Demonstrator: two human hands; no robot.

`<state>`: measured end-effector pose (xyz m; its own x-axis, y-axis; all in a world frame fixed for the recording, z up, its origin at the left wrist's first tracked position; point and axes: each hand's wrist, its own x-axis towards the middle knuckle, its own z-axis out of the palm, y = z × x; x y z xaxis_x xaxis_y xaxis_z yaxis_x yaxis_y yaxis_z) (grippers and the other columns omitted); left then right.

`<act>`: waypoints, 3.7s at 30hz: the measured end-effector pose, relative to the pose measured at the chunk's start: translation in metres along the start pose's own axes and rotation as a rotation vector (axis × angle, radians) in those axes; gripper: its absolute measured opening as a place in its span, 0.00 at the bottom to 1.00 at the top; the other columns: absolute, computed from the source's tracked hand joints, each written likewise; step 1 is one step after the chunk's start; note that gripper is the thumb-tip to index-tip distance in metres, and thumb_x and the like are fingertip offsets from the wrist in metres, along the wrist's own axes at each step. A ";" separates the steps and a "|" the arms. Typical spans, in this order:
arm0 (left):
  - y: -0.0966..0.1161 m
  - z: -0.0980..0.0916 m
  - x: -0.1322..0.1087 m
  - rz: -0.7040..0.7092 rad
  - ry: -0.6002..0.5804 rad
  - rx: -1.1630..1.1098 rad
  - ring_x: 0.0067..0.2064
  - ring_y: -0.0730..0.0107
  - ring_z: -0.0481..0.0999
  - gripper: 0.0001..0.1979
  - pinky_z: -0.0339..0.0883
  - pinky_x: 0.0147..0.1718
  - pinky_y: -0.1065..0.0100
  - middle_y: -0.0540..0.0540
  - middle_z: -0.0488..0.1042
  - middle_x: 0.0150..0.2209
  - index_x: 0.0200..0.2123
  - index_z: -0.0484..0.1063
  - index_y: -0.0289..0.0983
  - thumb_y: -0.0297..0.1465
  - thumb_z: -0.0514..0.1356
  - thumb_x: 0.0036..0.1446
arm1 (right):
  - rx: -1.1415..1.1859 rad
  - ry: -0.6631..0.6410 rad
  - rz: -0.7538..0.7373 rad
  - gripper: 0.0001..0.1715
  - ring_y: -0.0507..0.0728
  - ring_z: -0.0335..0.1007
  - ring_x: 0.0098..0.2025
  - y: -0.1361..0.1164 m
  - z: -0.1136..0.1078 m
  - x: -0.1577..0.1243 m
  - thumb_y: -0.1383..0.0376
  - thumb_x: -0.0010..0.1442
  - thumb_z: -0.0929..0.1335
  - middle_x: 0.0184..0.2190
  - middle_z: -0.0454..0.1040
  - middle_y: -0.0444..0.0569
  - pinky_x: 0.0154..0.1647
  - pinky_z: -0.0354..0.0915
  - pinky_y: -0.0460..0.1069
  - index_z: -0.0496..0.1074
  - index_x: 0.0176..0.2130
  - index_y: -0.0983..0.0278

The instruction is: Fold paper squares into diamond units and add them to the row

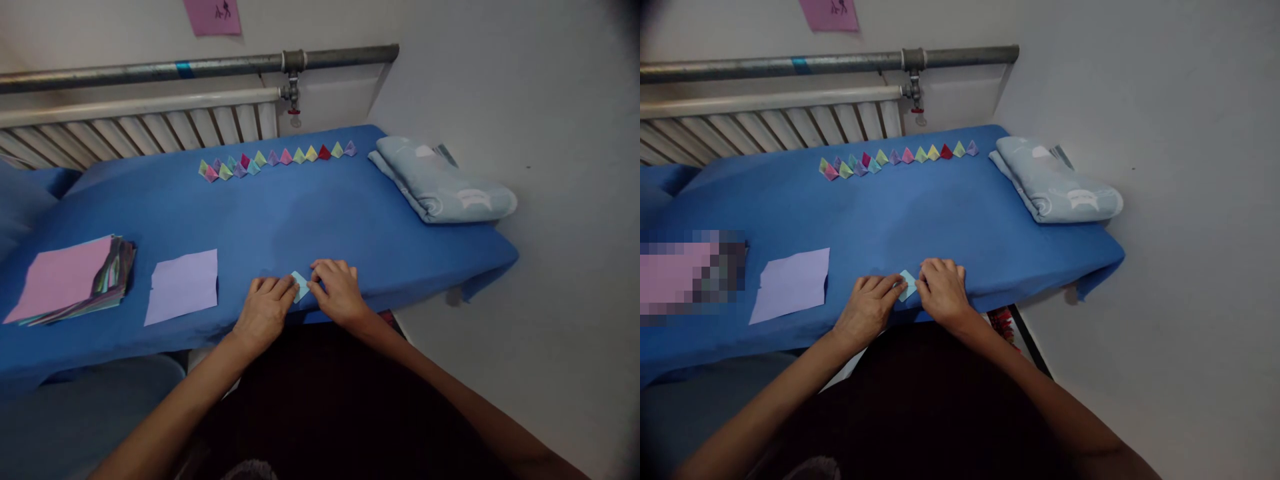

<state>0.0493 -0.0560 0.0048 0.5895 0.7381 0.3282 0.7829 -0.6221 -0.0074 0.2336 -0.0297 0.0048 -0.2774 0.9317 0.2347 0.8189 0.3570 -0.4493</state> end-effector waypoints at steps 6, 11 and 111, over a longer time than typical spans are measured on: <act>-0.003 -0.001 0.005 0.058 -0.089 0.027 0.45 0.58 0.71 0.18 0.60 0.41 0.58 0.39 0.71 0.55 0.49 0.70 0.34 0.18 0.50 0.58 | 0.049 0.007 -0.007 0.05 0.61 0.64 0.45 0.000 -0.001 0.001 0.66 0.60 0.64 0.45 0.74 0.49 0.42 0.51 0.54 0.67 0.31 0.61; -0.007 -0.009 0.016 0.044 -0.173 -0.036 0.43 0.60 0.72 0.13 0.60 0.40 0.59 0.41 0.73 0.52 0.43 0.72 0.36 0.22 0.50 0.60 | 0.017 -0.028 -0.008 0.05 0.61 0.64 0.44 0.001 -0.004 0.005 0.66 0.59 0.65 0.43 0.75 0.48 0.40 0.51 0.53 0.67 0.30 0.61; 0.001 0.004 0.000 -0.084 0.127 -0.192 0.46 0.59 0.73 0.10 0.61 0.47 0.56 0.42 0.77 0.46 0.43 0.72 0.36 0.23 0.53 0.61 | 0.036 -0.053 -0.450 0.15 0.62 0.61 0.49 0.017 -0.003 -0.014 0.69 0.62 0.63 0.49 0.74 0.49 0.49 0.55 0.57 0.72 0.48 0.62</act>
<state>0.0506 -0.0554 0.0008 0.4844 0.7584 0.4362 0.7689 -0.6069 0.2013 0.2529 -0.0365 -0.0032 -0.6276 0.6853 0.3695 0.5934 0.7283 -0.3427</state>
